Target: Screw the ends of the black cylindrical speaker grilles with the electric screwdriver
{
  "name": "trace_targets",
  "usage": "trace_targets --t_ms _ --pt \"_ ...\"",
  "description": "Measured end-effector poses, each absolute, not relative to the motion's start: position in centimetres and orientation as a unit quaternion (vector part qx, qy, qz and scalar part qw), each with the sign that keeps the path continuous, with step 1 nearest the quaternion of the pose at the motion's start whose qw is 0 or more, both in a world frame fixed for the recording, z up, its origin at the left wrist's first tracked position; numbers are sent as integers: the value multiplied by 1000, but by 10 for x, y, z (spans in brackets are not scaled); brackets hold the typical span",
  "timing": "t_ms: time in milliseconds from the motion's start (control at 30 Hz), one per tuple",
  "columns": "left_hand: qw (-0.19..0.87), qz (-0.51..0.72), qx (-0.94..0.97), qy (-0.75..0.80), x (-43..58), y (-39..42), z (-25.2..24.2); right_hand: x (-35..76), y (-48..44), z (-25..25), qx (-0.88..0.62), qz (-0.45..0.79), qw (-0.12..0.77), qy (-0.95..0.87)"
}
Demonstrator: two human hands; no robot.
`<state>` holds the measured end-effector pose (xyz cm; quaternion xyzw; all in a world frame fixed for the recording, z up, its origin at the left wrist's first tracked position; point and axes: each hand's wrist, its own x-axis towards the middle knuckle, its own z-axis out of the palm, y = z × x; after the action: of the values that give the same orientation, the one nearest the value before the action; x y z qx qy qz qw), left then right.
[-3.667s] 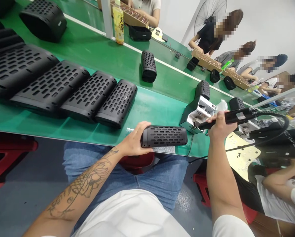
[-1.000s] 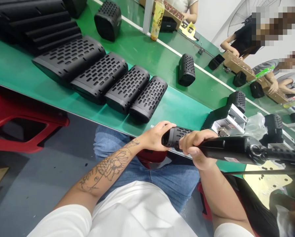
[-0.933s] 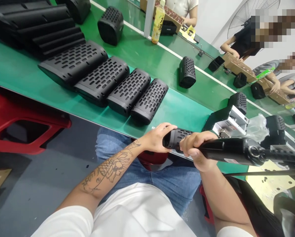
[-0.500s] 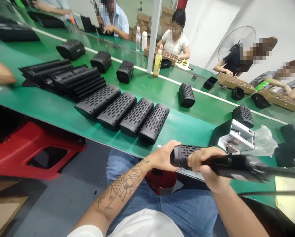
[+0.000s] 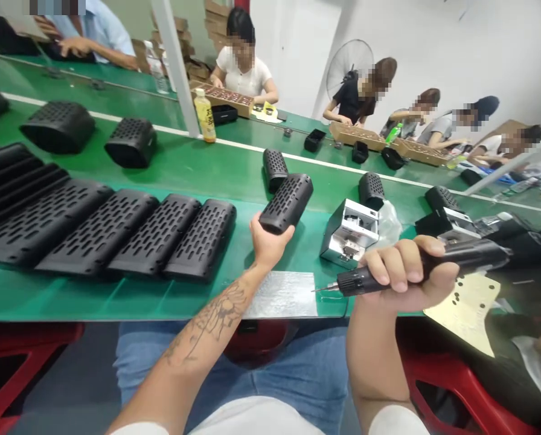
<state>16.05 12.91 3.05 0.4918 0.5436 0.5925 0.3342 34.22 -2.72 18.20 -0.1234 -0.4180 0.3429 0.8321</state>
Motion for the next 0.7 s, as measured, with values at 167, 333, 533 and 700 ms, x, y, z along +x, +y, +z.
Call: trace_targets --t_ms 167,333,533,700 --pt "350 521 522 577 252 209 47 364 -16 183 -175 335 844 -381" --pt "345 473 569 578 324 265 46 378 -10 179 -260 315 860 -307" --pt "312 433 631 563 360 312 44 394 -14 158 -338 285 856 -268" --pt "224 446 674 545 315 340 46 420 -20 160 -380 202 848 -309"
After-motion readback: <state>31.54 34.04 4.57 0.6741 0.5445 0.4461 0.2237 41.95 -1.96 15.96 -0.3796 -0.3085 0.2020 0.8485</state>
